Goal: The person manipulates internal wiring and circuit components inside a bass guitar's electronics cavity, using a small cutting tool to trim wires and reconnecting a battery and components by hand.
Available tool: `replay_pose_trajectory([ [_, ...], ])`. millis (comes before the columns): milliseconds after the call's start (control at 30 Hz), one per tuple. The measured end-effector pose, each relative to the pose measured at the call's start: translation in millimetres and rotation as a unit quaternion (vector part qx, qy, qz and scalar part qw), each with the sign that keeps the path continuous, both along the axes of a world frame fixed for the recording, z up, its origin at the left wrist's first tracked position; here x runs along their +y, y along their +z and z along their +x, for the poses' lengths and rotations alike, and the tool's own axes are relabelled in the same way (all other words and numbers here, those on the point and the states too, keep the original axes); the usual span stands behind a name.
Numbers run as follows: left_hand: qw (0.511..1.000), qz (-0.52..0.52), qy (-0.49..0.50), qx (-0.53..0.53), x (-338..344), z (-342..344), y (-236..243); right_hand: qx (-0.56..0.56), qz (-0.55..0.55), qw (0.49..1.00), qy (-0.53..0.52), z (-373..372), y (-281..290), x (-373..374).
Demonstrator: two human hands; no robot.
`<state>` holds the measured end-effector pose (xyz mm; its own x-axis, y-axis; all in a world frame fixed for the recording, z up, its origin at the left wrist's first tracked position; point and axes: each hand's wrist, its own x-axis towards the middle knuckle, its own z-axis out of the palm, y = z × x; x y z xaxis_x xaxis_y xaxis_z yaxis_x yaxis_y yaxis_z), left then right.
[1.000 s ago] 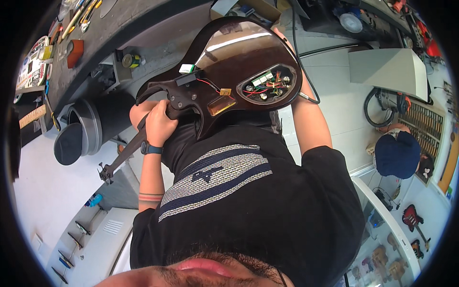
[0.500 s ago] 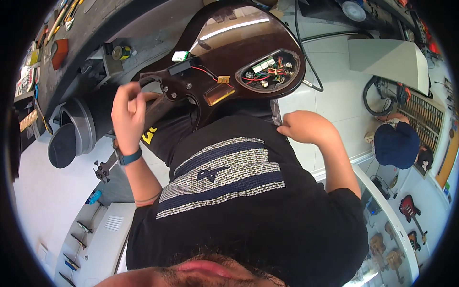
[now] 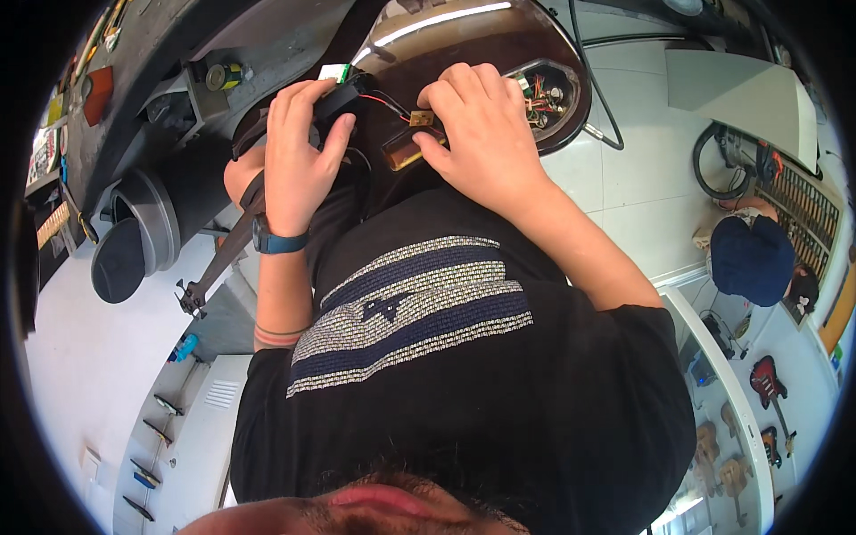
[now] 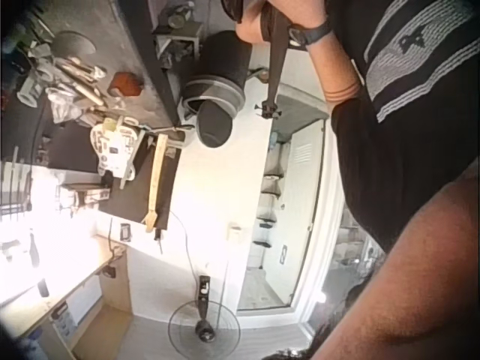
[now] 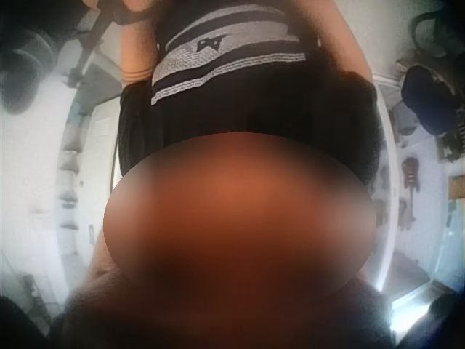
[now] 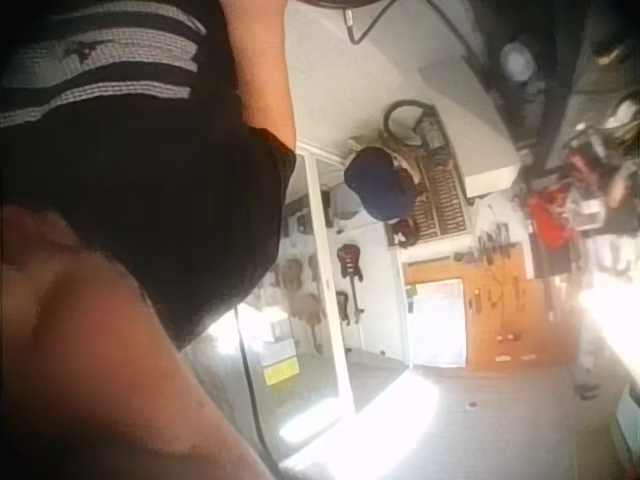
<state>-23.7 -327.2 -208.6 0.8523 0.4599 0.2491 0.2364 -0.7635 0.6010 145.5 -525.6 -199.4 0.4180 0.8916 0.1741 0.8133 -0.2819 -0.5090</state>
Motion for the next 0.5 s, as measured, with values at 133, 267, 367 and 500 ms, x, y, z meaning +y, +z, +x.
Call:
replay_pose_trajectory([
  [133,1.000,-0.006,0.015,0.004,1.7,-4.3,-9.9,-0.023,0.002,1.000,-0.015,-2.6,-6.5,2.0],
  [267,0.999,-0.010,0.019,0.024,1.7,-4.3,-12.1,-0.029,0.008,0.999,-0.018,-1.6,-8.2,1.2],
  [367,1.000,-0.021,0.021,0.002,-0.2,-4.7,-13.2,-0.020,0.020,0.999,-0.018,0.0,-8.8,-0.1],
  [500,0.999,-0.043,0.032,-0.005,-3.9,-5.7,-11.0,-0.018,0.039,0.999,-0.018,0.8,-11.4,-1.8],
])
